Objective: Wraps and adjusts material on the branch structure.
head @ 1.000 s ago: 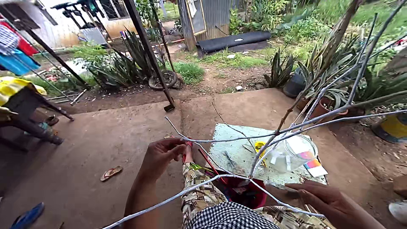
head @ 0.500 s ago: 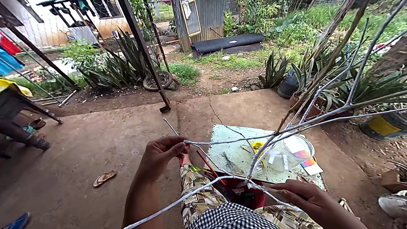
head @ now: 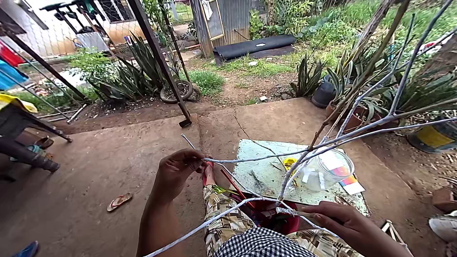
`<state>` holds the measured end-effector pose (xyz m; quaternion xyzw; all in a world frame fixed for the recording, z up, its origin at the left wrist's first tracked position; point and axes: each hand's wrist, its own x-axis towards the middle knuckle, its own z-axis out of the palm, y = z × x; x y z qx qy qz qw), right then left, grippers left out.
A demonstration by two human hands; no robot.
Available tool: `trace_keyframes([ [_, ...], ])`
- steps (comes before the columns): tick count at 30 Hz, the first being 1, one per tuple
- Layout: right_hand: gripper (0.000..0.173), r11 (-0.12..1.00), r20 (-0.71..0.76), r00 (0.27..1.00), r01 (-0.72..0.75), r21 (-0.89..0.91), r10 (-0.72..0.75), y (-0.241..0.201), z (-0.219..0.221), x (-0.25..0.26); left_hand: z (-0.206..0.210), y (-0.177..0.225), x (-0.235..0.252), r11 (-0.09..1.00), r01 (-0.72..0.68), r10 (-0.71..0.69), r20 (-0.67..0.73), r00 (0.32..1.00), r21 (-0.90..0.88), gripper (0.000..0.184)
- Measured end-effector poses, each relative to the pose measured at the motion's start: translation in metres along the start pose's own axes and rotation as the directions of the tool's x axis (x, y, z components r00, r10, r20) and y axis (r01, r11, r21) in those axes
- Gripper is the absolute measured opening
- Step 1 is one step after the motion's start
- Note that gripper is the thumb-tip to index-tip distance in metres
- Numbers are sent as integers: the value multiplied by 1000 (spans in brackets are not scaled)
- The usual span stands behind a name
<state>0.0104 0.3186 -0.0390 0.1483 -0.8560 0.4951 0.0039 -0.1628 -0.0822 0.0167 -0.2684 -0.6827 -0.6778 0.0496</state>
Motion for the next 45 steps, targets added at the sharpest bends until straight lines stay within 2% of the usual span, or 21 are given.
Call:
trace_keyframes([
  [6,31,1000,9,1000,5,4,-5,3,0,-3,-7,2,11,996,-78,72,101,992,49,16],
  [10,31,1000,6,1000,4,2,-4,4,1,-3,-2,14,8,982,-80,79,8,997,170,17],
  [13,31,1000,5,1000,-5,-2,5,6,0,-4,-1,20,-3,937,-10,41,-81,996,348,29],
  [15,31,1000,4,1000,-1,-8,1,7,1,-4,2,24,-10,924,36,11,-122,993,380,28],
  [19,31,1000,17,1000,-7,4,7,9,2,-2,9,29,-13,937,77,-25,-155,988,341,13],
  [26,32,1000,36,999,1,22,-1,8,4,1,16,30,-5,939,76,-34,-131,991,337,11],
  [32,28,996,-16,999,-28,82,29,-5,11,17,16,25,-6,931,-124,144,-33,989,342,10],
  [37,26,992,-93,993,82,97,-73,-27,31,52,7,16,-19,896,-224,235,18,972,383,9],
  [40,27,988,-159,977,152,40,-144,-46,42,79,5,14,-28,921,-225,239,-6,971,317,12],
  [45,27,965,-286,927,203,-168,-245,-71,56,114,10,-2,-26,947,-217,250,-117,961,237,33],
])
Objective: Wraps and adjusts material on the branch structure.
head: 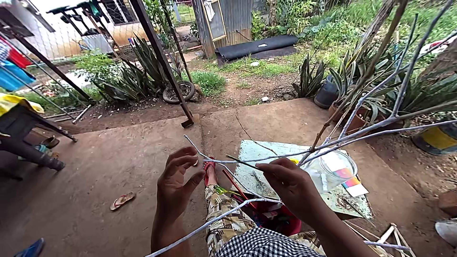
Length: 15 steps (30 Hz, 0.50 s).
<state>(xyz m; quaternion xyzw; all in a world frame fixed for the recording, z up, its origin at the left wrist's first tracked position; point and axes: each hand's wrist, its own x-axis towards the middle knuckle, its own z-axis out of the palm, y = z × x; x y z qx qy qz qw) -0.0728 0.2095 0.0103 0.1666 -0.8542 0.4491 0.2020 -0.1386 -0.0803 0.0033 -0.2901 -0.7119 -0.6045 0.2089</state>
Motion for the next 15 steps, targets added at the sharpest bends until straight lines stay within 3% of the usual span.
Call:
trace_keyframes([
  [7,29,998,41,999,-10,-60,12,-5,18,11,7,-6,6,982,-41,43,-6,999,187,16],
  [10,29,999,36,999,-2,-47,3,-2,23,9,7,-8,7,982,-50,51,-5,999,182,7],
  [15,28,999,72,997,-37,38,34,-1,28,8,8,-14,6,990,-71,75,-30,997,126,6],
])
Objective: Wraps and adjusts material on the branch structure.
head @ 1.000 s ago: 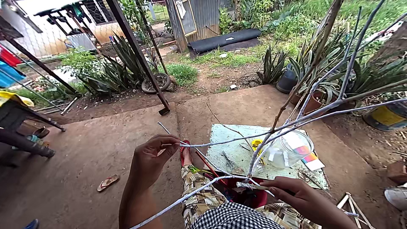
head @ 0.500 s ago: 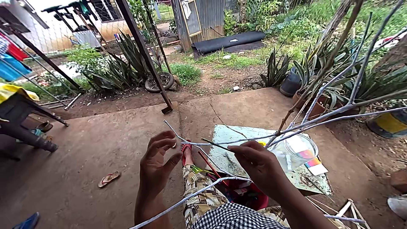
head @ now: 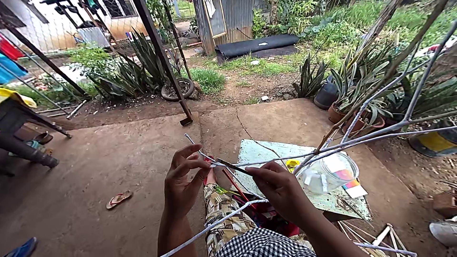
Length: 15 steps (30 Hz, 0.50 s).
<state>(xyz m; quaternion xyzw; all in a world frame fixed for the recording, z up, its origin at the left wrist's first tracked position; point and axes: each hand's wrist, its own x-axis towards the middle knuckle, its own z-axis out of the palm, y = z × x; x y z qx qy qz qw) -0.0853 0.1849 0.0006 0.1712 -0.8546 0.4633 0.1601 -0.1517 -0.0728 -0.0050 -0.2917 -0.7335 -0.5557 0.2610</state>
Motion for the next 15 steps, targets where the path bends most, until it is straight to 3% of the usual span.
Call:
trace_keyframes([
  [7,28,999,-20,999,30,19,-29,0,3,1,6,-2,0,980,-9,14,25,1000,-200,15],
  [15,27,999,-25,999,41,28,-40,0,4,1,7,-1,0,966,1,1,10,1000,-257,22],
])
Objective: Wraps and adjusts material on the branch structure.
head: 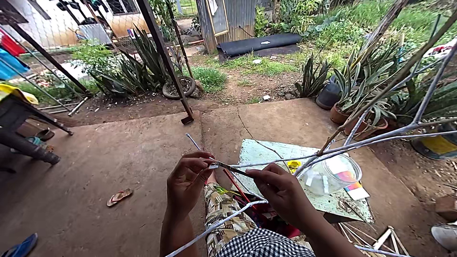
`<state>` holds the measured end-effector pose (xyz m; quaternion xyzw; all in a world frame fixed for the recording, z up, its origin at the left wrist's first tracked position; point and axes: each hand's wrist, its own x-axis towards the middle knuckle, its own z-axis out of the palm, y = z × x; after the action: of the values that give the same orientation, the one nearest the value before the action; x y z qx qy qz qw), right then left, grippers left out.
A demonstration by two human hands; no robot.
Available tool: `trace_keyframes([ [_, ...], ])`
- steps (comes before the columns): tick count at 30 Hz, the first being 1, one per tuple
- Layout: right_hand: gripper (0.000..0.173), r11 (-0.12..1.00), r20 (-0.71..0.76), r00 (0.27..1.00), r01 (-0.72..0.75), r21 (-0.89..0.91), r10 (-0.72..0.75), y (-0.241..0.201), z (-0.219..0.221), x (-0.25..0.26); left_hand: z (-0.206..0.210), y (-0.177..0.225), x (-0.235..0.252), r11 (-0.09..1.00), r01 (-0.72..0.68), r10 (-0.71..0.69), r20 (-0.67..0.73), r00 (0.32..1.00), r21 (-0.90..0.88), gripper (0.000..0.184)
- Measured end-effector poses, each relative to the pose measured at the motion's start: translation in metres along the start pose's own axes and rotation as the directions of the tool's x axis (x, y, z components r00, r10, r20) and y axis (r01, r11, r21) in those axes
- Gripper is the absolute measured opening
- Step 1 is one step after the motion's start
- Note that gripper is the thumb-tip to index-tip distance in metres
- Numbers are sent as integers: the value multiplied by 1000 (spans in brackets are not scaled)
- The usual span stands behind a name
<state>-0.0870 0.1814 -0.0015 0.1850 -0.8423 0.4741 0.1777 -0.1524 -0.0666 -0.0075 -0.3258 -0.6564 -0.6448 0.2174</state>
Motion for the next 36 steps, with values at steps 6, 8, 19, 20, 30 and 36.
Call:
trace_keyframes([
  [6,27,1000,0,1000,13,5,-13,-1,0,2,1,1,1,999,19,-19,-11,1000,-31,24],
  [8,27,1000,9,1000,11,4,-11,-2,0,2,2,2,1,998,36,-36,-10,999,-49,24],
  [19,27,1000,14,1000,17,-4,-17,-2,1,2,1,4,2,996,53,-53,3,999,-66,25],
  [20,27,1000,14,1000,16,-6,-16,-2,1,1,0,4,2,997,52,-52,5,999,-62,25],
  [30,27,999,-1,1000,8,-31,-8,-1,0,-2,1,4,3,996,57,-57,0,998,-68,24],
  [36,28,1000,8,1000,-16,-24,16,0,1,-4,1,5,4,997,42,-42,0,999,-71,24],
])
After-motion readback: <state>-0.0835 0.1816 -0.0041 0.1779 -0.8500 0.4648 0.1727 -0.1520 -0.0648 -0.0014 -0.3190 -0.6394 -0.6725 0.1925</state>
